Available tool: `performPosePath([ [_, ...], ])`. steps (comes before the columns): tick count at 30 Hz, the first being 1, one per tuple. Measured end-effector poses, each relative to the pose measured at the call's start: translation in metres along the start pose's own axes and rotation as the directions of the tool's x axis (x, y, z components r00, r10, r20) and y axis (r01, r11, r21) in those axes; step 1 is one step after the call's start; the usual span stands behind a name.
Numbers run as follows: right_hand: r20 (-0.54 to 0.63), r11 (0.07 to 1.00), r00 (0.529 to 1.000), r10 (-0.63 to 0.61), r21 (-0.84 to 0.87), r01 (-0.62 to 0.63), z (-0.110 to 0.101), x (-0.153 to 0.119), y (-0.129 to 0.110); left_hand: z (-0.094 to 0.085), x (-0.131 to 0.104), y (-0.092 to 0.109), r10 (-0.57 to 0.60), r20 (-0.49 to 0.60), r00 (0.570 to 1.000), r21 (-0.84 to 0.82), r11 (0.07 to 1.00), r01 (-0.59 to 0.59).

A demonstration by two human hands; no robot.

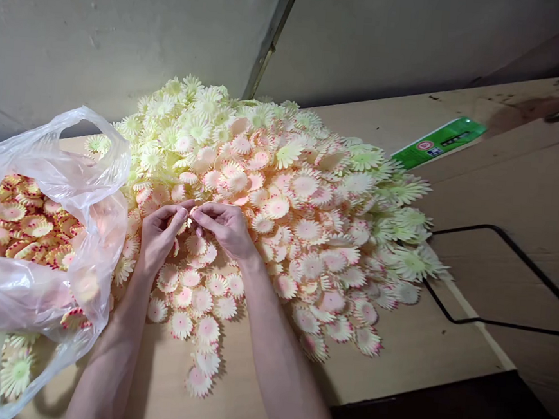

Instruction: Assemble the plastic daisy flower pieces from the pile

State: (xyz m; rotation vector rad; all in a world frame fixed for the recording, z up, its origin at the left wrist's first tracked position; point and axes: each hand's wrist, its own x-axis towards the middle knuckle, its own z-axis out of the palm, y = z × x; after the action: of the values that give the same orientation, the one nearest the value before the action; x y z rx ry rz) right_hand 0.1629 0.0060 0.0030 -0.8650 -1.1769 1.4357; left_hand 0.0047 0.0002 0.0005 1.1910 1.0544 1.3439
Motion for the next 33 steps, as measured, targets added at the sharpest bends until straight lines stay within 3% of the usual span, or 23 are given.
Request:
performPosePath([
  [11,-0.012,0.999,1.000,0.004,0.052,-0.004,0.0020,0.0005,-0.0005,0.0001,0.0006,-0.0034,0.009,0.028,1.000,-0.005,1.000,-0.009],
  [33,-0.054,0.998,0.998,-0.025,0.057,0.028,0.0035,0.0006,-0.0022,-0.0002,0.0021,-0.0045,0.043,-0.025,0.999,-0.018,0.999,-0.043],
])
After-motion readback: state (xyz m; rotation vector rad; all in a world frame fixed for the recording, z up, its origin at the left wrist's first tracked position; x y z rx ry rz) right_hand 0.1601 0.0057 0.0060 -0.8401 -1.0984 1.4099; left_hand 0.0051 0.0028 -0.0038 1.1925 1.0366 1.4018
